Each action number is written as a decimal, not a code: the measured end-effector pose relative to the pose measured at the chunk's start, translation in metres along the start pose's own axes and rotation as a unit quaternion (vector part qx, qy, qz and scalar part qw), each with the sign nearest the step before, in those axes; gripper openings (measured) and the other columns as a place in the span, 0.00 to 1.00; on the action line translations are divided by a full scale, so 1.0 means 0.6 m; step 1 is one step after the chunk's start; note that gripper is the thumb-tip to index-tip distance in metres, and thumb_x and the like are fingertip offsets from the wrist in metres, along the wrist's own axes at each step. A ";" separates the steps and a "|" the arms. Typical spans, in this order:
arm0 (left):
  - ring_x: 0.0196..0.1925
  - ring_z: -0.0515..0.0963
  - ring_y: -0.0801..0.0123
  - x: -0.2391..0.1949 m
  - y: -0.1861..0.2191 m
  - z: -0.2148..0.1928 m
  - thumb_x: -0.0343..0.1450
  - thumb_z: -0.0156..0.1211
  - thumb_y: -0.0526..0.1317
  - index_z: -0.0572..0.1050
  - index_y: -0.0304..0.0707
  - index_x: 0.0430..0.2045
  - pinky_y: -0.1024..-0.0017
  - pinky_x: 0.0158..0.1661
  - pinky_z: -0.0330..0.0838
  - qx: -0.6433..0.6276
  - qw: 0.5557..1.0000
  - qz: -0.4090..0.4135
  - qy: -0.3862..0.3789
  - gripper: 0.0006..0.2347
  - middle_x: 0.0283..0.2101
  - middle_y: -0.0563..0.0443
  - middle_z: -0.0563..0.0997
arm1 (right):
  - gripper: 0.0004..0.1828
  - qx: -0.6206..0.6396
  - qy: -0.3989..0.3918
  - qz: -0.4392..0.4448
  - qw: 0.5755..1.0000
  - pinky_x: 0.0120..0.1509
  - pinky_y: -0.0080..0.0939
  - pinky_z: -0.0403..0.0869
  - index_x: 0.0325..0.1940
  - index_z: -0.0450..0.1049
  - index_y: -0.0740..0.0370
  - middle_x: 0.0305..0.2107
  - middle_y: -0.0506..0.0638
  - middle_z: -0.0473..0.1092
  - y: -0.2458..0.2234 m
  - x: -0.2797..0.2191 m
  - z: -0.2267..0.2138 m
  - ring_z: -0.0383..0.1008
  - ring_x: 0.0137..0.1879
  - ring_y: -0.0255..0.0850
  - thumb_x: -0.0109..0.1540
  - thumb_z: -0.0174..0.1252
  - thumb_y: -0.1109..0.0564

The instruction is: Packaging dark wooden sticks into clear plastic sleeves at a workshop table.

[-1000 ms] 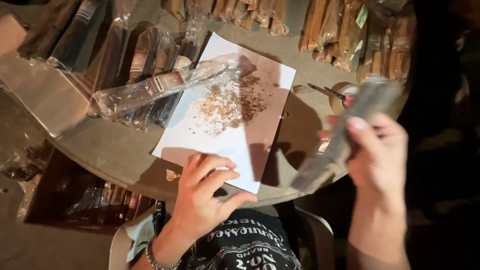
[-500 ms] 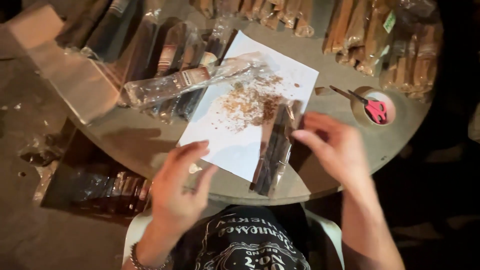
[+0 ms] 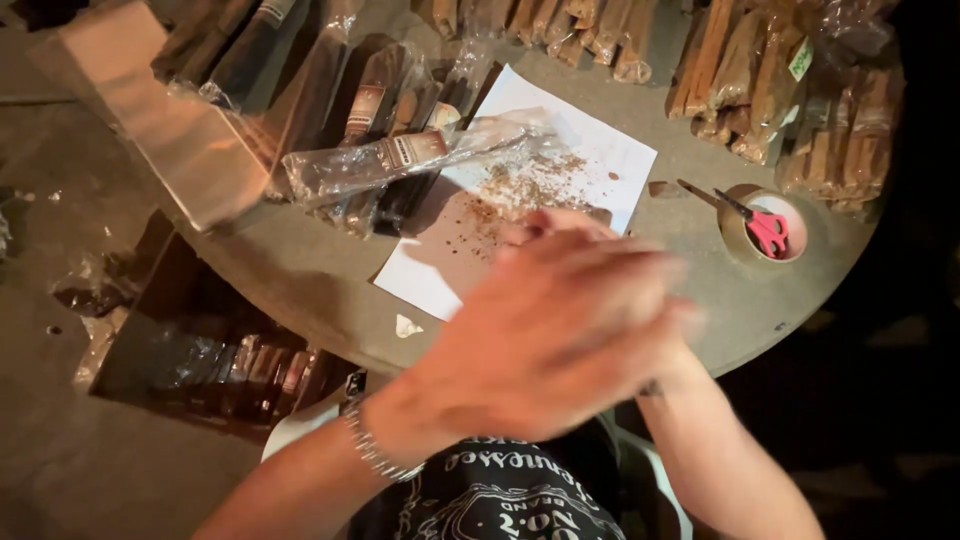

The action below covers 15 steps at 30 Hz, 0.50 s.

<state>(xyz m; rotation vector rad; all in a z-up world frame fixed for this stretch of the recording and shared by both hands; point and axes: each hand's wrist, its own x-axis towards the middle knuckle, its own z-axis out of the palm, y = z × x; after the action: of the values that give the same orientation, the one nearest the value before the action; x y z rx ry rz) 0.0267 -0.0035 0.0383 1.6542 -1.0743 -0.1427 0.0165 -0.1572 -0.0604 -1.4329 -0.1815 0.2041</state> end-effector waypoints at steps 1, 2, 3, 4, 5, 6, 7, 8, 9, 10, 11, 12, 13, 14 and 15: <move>0.21 0.64 0.71 0.008 -0.018 -0.006 0.75 0.34 0.42 0.59 0.45 0.19 0.65 0.32 0.67 0.002 1.000 0.001 0.001 0.12 0.19 0.54 0.65 | 0.30 -0.001 -0.001 -0.002 1.000 0.55 0.45 0.77 0.57 0.68 0.63 0.44 0.51 0.70 -0.021 0.005 -0.002 0.74 0.50 0.40 0.68 0.44 0.35; 0.32 0.58 0.68 0.017 -0.035 -0.013 0.76 0.33 0.47 0.56 0.46 0.30 0.62 0.39 0.58 0.090 0.995 0.027 -0.034 0.09 0.30 0.52 0.60 | 0.34 0.074 -0.060 -0.028 0.995 0.63 0.47 0.72 0.61 0.68 0.64 0.49 0.52 0.70 -0.042 0.011 -0.003 0.72 0.56 0.41 0.68 0.41 0.32; 0.43 0.52 0.65 0.024 -0.053 -0.018 0.77 0.31 0.53 0.53 0.48 0.41 0.58 0.47 0.49 0.176 0.981 0.050 -0.066 0.11 0.42 0.50 0.55 | 0.38 0.150 -0.120 -0.051 0.980 0.71 0.48 0.67 0.65 0.68 0.65 0.55 0.53 0.69 -0.062 0.016 -0.005 0.70 0.63 0.42 0.69 0.38 0.30; 0.43 0.52 0.65 0.026 -0.075 -0.023 0.77 0.31 0.53 0.53 0.48 0.41 0.58 0.47 0.49 0.177 0.981 0.048 -0.063 0.11 0.42 0.50 0.55 | 0.43 0.225 -0.178 -0.075 0.955 0.79 0.50 0.62 0.68 0.68 0.66 0.60 0.55 0.69 -0.082 0.021 -0.007 0.68 0.69 0.43 0.70 0.35 0.28; 0.60 0.43 0.61 0.031 -0.097 -0.031 0.79 0.29 0.61 0.48 0.50 0.58 0.52 0.58 0.35 0.303 0.942 0.084 -0.114 0.21 0.60 0.47 0.47 | 0.47 0.298 -0.231 -0.101 0.921 0.87 0.52 0.56 0.72 0.68 0.67 0.66 0.56 0.69 -0.102 0.029 -0.008 0.66 0.75 0.44 0.71 0.32 0.25; 0.76 0.35 0.55 0.035 -0.120 -0.039 0.80 0.27 0.69 0.44 0.51 0.74 0.46 0.69 0.22 0.422 0.884 0.120 -0.164 0.32 0.77 0.43 0.40 | 0.52 0.369 -0.281 -0.127 0.877 0.95 0.55 0.51 0.76 0.68 0.68 0.71 0.57 0.68 -0.122 0.037 -0.009 0.64 0.81 0.46 0.71 0.29 0.23; 0.76 0.35 0.55 0.026 -0.132 -0.058 0.80 0.27 0.69 0.44 0.51 0.74 0.46 0.69 0.22 0.422 0.884 0.117 -0.162 0.32 0.77 0.43 0.40 | 0.52 0.370 -0.283 -0.124 0.876 0.95 0.55 0.51 0.76 0.68 0.68 0.71 0.57 0.68 -0.124 0.033 -0.030 0.64 0.81 0.46 0.71 0.29 0.23; 0.73 0.50 0.54 0.016 -0.145 -0.077 0.74 0.51 0.56 0.64 0.51 0.62 0.41 0.69 0.37 0.477 0.871 0.114 -0.025 0.23 0.70 0.46 0.57 | 0.47 0.296 -0.253 -0.167 0.906 0.97 0.58 0.49 0.79 0.66 0.65 0.76 0.57 0.60 -0.125 0.030 -0.051 0.55 0.87 0.47 0.73 0.33 0.25; 0.70 0.66 0.51 0.008 -0.157 -0.096 0.68 0.74 0.42 0.83 0.48 0.50 0.35 0.69 0.51 0.518 0.840 0.116 0.111 0.15 0.62 0.46 0.74 | 0.44 0.219 -0.218 -0.210 0.928 0.99 0.61 0.48 0.81 0.63 0.61 0.82 0.57 0.52 -0.127 0.026 -0.073 0.45 0.93 0.49 0.75 0.37 0.26; 0.70 0.66 0.51 0.005 -0.153 -0.114 0.68 0.74 0.42 0.83 0.48 0.50 0.35 0.69 0.51 0.518 0.840 0.115 0.112 0.15 0.62 0.46 0.74 | 0.44 0.220 -0.219 -0.209 0.927 0.99 0.61 0.48 0.81 0.63 0.61 0.82 0.57 0.52 -0.124 0.017 -0.080 0.45 0.93 0.49 0.75 0.37 0.26; 0.63 0.69 0.53 0.003 -0.148 -0.133 0.72 0.61 0.53 0.81 0.45 0.41 0.41 0.66 0.55 0.499 0.861 -0.074 0.065 0.14 0.55 0.47 0.76 | 0.37 0.158 -0.178 -0.215 0.947 0.94 0.59 0.57 0.81 0.61 0.61 0.82 0.60 0.51 -0.123 0.009 -0.088 0.51 0.89 0.53 0.65 0.40 0.55; 0.56 0.72 0.54 0.001 -0.144 -0.153 0.76 0.48 0.63 0.79 0.41 0.32 0.48 0.64 0.60 0.459 0.849 -0.260 0.016 0.24 0.48 0.47 0.78 | 0.49 0.096 -0.136 -0.221 0.961 0.90 0.58 0.65 0.81 0.58 0.60 0.81 0.64 0.50 -0.121 0.001 -0.096 0.57 0.84 0.58 0.56 0.43 0.84; 0.56 0.72 0.54 -0.016 -0.166 -0.160 0.76 0.48 0.63 0.79 0.41 0.32 0.48 0.64 0.60 0.459 0.850 -0.260 0.015 0.24 0.48 0.47 0.78 | 0.49 0.096 -0.135 -0.220 0.961 0.90 0.58 0.65 0.81 0.58 0.60 0.81 0.64 0.50 -0.118 0.009 -0.088 0.57 0.84 0.58 0.56 0.43 0.84; 0.54 0.73 0.54 -0.032 -0.187 -0.167 0.69 0.57 0.48 0.74 0.42 0.47 0.49 0.60 0.61 0.489 0.828 -0.272 0.031 0.16 0.47 0.45 0.81 | 0.35 0.044 -0.098 -0.207 0.972 0.85 0.54 0.72 0.73 0.63 0.62 0.75 0.61 0.58 -0.115 0.018 -0.080 0.66 0.76 0.54 0.62 0.49 0.78; 0.52 0.75 0.54 -0.045 -0.210 -0.175 0.62 0.67 0.33 0.69 0.44 0.61 0.51 0.57 0.63 0.520 0.805 -0.281 0.049 0.29 0.46 0.43 0.83 | 0.21 -0.008 -0.060 -0.197 0.979 0.80 0.49 0.79 0.66 0.68 0.64 0.68 0.59 0.67 -0.112 0.027 -0.074 0.76 0.68 0.50 0.69 0.56 0.71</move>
<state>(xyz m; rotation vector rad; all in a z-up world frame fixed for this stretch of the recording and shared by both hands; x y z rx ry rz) 0.1439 0.0883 -0.0356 2.9201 -0.5175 0.2002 0.0453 -0.2042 0.0005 -1.3708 -0.5613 -0.0363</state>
